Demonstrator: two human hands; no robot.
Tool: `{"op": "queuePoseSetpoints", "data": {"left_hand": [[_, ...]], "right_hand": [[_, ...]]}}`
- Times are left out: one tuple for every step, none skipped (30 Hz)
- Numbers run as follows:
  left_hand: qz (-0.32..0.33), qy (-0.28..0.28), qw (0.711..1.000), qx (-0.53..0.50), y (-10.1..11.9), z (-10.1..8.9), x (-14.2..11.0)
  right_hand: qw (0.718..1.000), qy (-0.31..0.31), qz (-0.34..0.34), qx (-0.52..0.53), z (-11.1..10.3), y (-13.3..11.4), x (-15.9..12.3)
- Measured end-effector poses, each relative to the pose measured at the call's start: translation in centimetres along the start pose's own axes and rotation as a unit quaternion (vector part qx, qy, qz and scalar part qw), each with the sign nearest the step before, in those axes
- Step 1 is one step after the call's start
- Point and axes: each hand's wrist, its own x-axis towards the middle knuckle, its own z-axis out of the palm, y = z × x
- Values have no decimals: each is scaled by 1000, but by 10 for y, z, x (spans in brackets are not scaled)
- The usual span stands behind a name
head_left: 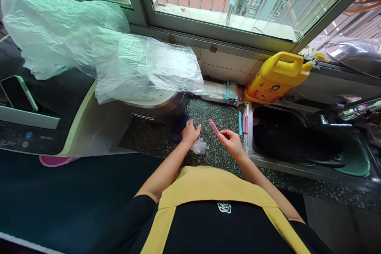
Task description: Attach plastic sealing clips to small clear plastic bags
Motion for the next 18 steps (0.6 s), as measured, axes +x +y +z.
{"op": "queuePoseSetpoints", "data": {"left_hand": [[-26,-10,998,56,-4,0,2],[-50,-26,994,94,-7,0,3],[-66,-40,990,116,-9,0,4],[-68,-47,989,121,-9,1,3],[-55,-48,991,111,-8,1,2],[-29,-43,995,86,-6,2,0],[2,-36,998,49,-3,4,-3],[30,-34,999,1,1,5,-5],[50,-40,996,-54,7,6,-8],[59,-56,990,-116,12,6,-11],[56,-79,979,-180,18,7,-13],[48,-108,963,-243,25,6,-16],[39,-138,943,-300,31,5,-17],[31,-165,922,-349,37,3,-19],[25,-187,903,-386,43,1,-19],[23,-204,889,-410,48,-2,-20],[23,-214,879,-425,53,-5,-20],[23,-219,875,-431,57,-7,-20]], "right_hand": [[1000,1,-1,-5,-1,1,0],[1000,0,-2,-10,-2,1,0],[1000,1,-2,-15,-3,1,0],[1000,4,-4,-18,-3,1,0],[1000,7,-5,-19,-4,2,0],[1000,10,-7,-19,-4,2,0],[1000,13,-9,-16,-5,2,0],[1000,16,-11,-12,-5,2,0],[1000,17,-12,-7,-5,2,0],[1000,19,-13,-2,-5,2,0],[1000,20,-14,2,-4,1,-1],[1000,21,-15,5,-4,1,-1],[1000,23,-16,7,-4,0,-1],[1000,23,-17,9,-4,-1,-2],[999,24,-18,12,-4,-2,-2],[999,24,-19,15,-4,-3,-3],[999,23,-19,18,-4,-4,-4],[999,23,-19,22,-3,-5,-4]]}}
